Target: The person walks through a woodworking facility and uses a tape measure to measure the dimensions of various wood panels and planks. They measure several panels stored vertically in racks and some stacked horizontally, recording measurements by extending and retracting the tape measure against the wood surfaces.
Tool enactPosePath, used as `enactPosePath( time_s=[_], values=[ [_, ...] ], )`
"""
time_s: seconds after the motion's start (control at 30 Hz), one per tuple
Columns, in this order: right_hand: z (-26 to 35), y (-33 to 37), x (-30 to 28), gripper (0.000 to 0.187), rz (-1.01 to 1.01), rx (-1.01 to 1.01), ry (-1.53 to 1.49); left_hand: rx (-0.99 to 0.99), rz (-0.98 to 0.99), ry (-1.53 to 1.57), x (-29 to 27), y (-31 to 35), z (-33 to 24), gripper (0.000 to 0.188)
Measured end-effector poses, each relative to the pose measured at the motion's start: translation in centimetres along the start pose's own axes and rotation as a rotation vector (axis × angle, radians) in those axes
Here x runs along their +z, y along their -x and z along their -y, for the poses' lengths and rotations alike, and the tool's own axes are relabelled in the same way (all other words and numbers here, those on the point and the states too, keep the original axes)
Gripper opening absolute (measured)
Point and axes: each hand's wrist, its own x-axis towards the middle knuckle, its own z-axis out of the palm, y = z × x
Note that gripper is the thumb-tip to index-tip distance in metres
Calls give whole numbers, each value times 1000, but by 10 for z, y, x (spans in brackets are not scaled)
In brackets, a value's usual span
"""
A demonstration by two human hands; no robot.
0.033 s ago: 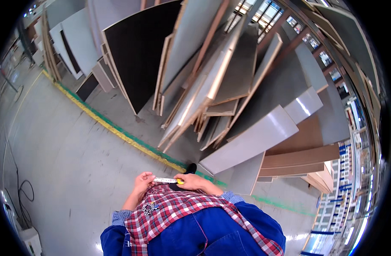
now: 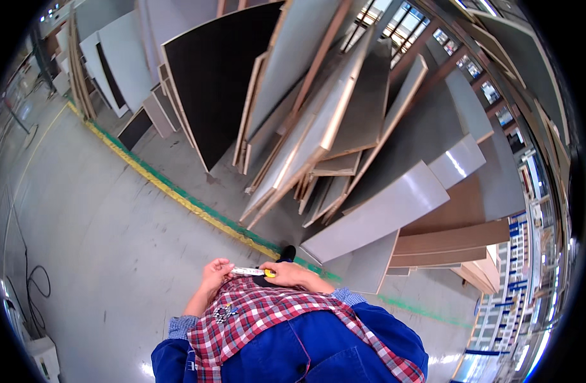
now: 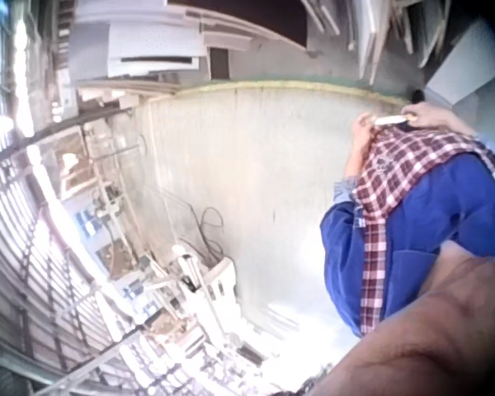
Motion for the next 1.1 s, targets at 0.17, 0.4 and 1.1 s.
enactPosePath(
  time_s=[0.17, 0.4, 1.1],
  values=[
    [31, -33, 36, 42, -26, -176, 63, 40, -25, 115, -38, 33, -6, 18],
    [70, -74, 48, 44, 53, -291, 49, 180, -75, 144, -66, 46, -19, 18],
    [229, -311, -5, 43, 202, -484, -73, 323, -367, 0, -208, -25, -210, 16]
  ],
)
